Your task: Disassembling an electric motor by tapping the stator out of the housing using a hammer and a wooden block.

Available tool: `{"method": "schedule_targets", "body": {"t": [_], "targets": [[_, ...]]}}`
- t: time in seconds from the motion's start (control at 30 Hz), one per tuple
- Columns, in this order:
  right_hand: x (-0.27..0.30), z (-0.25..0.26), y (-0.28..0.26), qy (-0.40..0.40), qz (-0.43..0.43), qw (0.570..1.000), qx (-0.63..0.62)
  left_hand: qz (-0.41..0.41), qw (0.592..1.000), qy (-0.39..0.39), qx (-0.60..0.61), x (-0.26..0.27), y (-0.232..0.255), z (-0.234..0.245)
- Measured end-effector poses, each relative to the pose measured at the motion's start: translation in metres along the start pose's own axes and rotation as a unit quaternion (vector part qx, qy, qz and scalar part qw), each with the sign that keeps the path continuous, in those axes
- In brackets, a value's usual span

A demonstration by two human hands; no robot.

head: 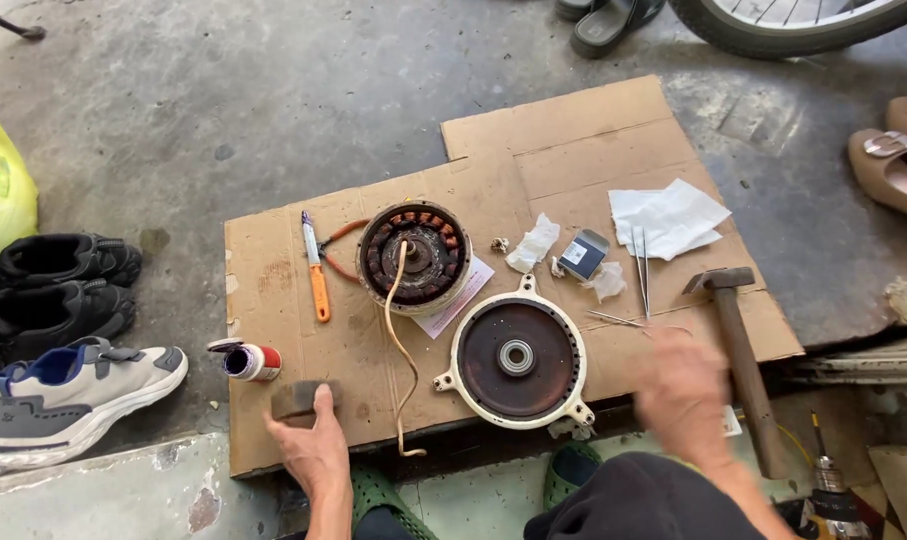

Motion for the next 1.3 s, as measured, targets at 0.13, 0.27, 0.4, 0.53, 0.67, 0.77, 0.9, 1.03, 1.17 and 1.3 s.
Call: {"method": "schedule_targets", "body": {"t": [0.13,0.27,0.4,0.53,0.67,0.77,0.9,1.03,1.17,1.3], "targets": [[0.013,-0.021,-0.086,-0.09,0.055,0.971,-0.213,-0.12,0.991,0.051,0.041,0.06,0.068,0.036],[0.005,-0.026,-0.111,-0.135,0.077,0.947,-0.28,-0.468,0.876,-0.042,0.112,0.158,0.146,0.022],[0.021,-0.03,-0.112,-0.144,0.09,0.95,-0.263,-0.552,0.821,-0.132,-0.061,0.189,0.119,-0.071],[0.025,-0.024,-0.116,-0.122,0.112,0.957,-0.239,-0.61,0.779,-0.113,-0.094,0.198,0.122,-0.093],[0.032,-0.018,-0.125,-0.118,0.141,0.952,-0.245,-0.634,0.757,-0.104,-0.119,0.199,0.115,-0.098],[0.022,-0.007,-0.125,-0.14,0.104,0.929,-0.327,-0.636,0.756,-0.101,-0.121,0.198,0.116,-0.1],[0.045,-0.014,-0.095,-0.106,0.009,0.935,-0.337,-0.616,0.771,-0.102,-0.126,0.182,0.105,-0.081],[0.062,-0.013,-0.025,-0.126,-0.304,0.895,-0.301,-0.522,0.83,-0.022,-0.197,0.134,0.067,-0.046],[0.045,-0.015,0.005,-0.064,-0.3,0.911,-0.274,-0.442,0.878,0.061,-0.172,0.109,0.024,-0.025],[-0.032,-0.026,-0.005,-0.111,-0.248,0.924,-0.268,-0.461,0.872,0.078,-0.142,0.102,-0.015,-0.061]]}}
Point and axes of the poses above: each hand's wrist, its own x-axis away from the middle knuckle, its own z-axis out of the back of the hand, y = z × x, the point moved 7 cm from there along -x, towards the middle knuckle, and after that the axes turned 5 degrees about y, right-handed, at the moved point
